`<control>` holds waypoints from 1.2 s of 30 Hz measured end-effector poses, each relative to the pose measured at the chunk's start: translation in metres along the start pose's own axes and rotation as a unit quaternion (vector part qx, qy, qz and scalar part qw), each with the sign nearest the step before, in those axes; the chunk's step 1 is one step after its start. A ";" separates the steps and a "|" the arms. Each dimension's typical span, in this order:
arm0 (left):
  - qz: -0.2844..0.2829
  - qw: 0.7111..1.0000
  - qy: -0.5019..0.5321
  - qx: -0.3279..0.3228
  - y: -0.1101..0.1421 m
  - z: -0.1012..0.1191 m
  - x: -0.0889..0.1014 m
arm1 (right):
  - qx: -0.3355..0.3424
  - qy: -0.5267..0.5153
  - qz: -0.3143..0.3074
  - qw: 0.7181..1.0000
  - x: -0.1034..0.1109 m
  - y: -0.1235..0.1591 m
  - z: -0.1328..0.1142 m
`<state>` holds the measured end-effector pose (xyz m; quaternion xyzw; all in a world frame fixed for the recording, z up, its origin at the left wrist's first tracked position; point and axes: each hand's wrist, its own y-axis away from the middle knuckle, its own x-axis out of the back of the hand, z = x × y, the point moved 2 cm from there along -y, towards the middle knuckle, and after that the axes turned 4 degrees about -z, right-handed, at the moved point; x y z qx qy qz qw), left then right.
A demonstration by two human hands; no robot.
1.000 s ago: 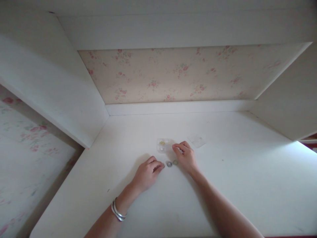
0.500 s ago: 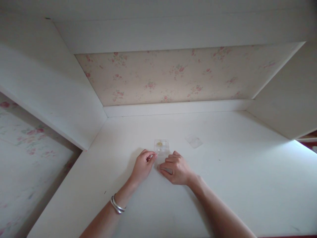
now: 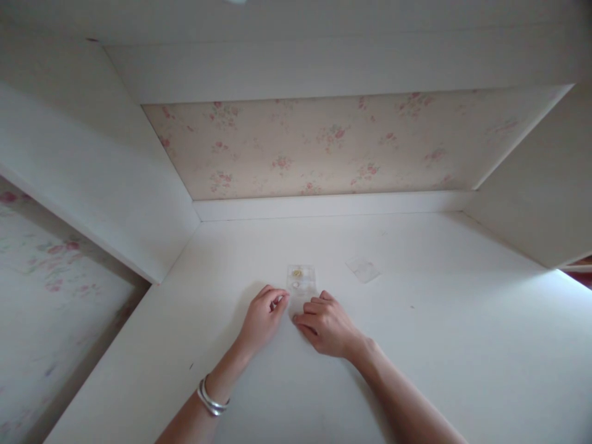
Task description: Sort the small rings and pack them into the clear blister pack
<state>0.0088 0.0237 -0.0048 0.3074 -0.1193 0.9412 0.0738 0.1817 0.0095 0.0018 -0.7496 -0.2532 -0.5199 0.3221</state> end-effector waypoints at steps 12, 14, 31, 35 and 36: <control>-0.072 0.997 -0.011 0.000 0.013 0.002 0.000 | -0.057 -0.053 0.048 0.996 0.001 -0.002 0.004; -0.087 0.996 -0.024 -0.004 0.015 0.002 -0.002 | -0.095 -0.059 0.087 0.990 0.002 -0.003 0.008; -0.136 0.979 -0.146 -0.046 0.023 0.001 -0.004 | -0.212 -0.026 0.205 0.955 -0.002 -0.015 0.031; -0.128 0.985 -0.104 -0.043 0.022 0.001 -0.003 | -0.228 -0.031 0.207 0.951 -0.003 -0.007 0.036; -0.124 0.987 -0.089 -0.040 0.022 0.001 -0.002 | -0.232 -0.031 0.202 0.951 -0.003 -0.006 0.037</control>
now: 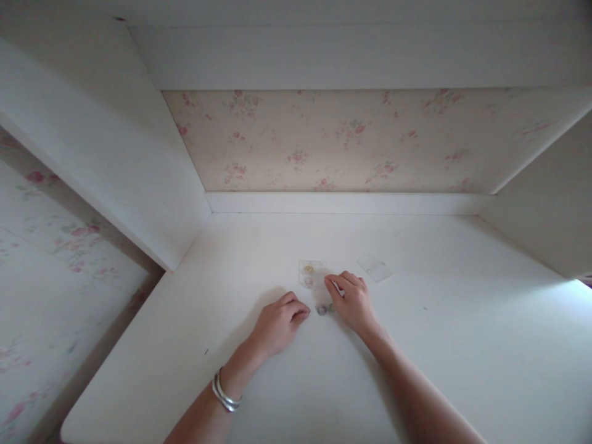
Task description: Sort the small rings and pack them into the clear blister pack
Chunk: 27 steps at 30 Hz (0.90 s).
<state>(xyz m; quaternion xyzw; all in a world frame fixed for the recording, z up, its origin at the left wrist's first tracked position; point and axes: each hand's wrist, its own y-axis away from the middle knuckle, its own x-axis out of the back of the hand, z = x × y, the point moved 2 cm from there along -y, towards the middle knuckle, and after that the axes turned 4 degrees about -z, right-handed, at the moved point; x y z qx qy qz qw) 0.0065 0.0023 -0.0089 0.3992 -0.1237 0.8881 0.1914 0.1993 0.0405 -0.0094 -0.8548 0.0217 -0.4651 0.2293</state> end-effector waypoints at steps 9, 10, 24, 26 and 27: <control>0.051 0.992 0.115 0.019 -0.007 -0.002 0.004 | -0.043 0.019 -0.056 0.997 -0.004 0.000 0.007; 0.062 0.990 0.125 0.020 -0.007 -0.003 0.005 | -0.042 0.018 -0.059 0.997 -0.004 0.000 0.006; 0.169 0.981 0.097 0.007 -0.024 -0.003 -0.004 | 0.007 0.016 -0.070 0.997 0.000 0.003 -0.007; 0.171 0.982 0.083 0.011 -0.025 -0.002 -0.004 | 0.017 0.007 -0.069 0.997 0.002 0.003 -0.009; 0.174 0.982 0.078 0.014 -0.024 -0.002 -0.002 | 0.029 -0.001 -0.074 0.997 0.004 0.004 -0.010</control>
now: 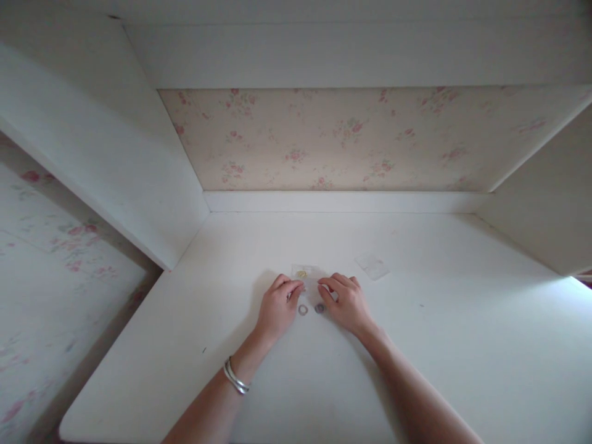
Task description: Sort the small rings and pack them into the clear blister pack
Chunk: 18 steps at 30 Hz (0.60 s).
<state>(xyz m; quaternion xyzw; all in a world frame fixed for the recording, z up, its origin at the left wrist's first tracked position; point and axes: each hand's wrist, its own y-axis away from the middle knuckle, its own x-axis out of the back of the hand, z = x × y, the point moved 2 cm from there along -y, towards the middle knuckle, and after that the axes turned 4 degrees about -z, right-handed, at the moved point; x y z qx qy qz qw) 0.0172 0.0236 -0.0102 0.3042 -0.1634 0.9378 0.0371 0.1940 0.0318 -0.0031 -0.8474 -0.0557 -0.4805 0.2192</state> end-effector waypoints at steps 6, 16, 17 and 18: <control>0.028 1.000 -0.004 0.012 0.007 0.001 0.018 | 0.127 0.001 -0.092 0.988 0.005 0.010 -0.026; -0.016 0.999 -0.030 -0.002 0.010 0.006 0.018 | 0.159 0.069 -0.133 0.976 -0.003 0.013 -0.033; -0.019 0.999 -0.029 -0.005 0.011 0.006 0.018 | 0.160 0.064 -0.132 0.976 -0.003 0.013 -0.032; -0.020 0.999 -0.028 -0.007 0.011 0.007 0.019 | 0.161 0.058 -0.130 0.977 -0.004 0.013 -0.031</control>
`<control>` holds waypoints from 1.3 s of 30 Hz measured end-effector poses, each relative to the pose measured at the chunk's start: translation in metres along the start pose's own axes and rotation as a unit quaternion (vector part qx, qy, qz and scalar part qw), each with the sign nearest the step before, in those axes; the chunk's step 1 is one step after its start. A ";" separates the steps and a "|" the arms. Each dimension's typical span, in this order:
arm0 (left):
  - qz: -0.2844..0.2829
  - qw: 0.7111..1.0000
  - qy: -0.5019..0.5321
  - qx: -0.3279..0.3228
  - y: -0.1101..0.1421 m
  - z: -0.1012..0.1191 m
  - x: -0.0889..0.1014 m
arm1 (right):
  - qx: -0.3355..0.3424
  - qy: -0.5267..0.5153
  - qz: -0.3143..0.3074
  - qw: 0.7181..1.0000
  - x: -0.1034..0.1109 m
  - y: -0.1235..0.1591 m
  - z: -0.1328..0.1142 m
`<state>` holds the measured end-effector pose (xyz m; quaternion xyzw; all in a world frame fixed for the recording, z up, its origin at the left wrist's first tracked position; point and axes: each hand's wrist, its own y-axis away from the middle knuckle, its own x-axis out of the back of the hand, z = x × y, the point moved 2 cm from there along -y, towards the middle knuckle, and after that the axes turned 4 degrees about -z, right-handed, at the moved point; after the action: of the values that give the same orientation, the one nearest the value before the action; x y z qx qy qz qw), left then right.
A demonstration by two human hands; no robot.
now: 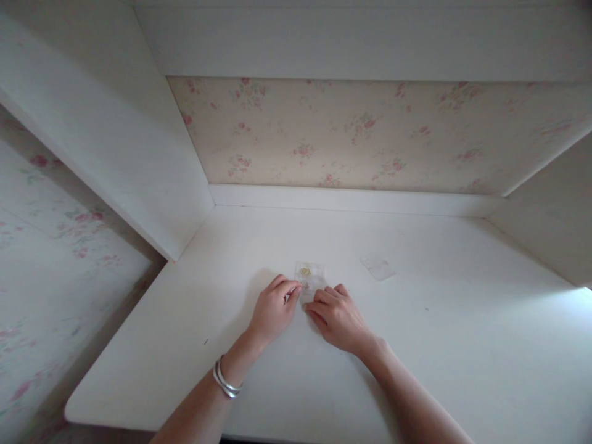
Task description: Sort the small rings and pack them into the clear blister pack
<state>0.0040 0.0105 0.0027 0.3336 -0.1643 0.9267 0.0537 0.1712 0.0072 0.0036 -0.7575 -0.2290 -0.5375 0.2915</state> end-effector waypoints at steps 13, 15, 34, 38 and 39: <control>-0.086 0.994 -0.069 0.010 0.006 0.005 0.002 | -0.084 -0.093 0.183 0.975 0.005 -0.003 0.011; -0.112 0.990 -0.087 0.006 0.008 0.007 0.002 | -0.085 -0.085 0.201 0.972 0.005 -0.006 0.011; -0.215 0.964 -0.156 -0.021 0.014 0.002 -0.008 | -0.170 -0.062 0.212 0.960 0.004 0.000 0.039; -0.177 0.981 -0.078 -0.008 0.011 -0.002 -0.007 | -0.170 -0.070 0.193 0.964 0.008 0.002 0.040; -0.159 0.985 -0.059 -0.005 0.010 -0.003 -0.006 | -0.162 -0.075 0.181 0.967 0.010 0.003 0.040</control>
<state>0.0045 0.0026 -0.0063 0.4096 -0.1161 0.8842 0.1923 0.2031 0.0327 0.0024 -0.8617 -0.0194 -0.4471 0.2389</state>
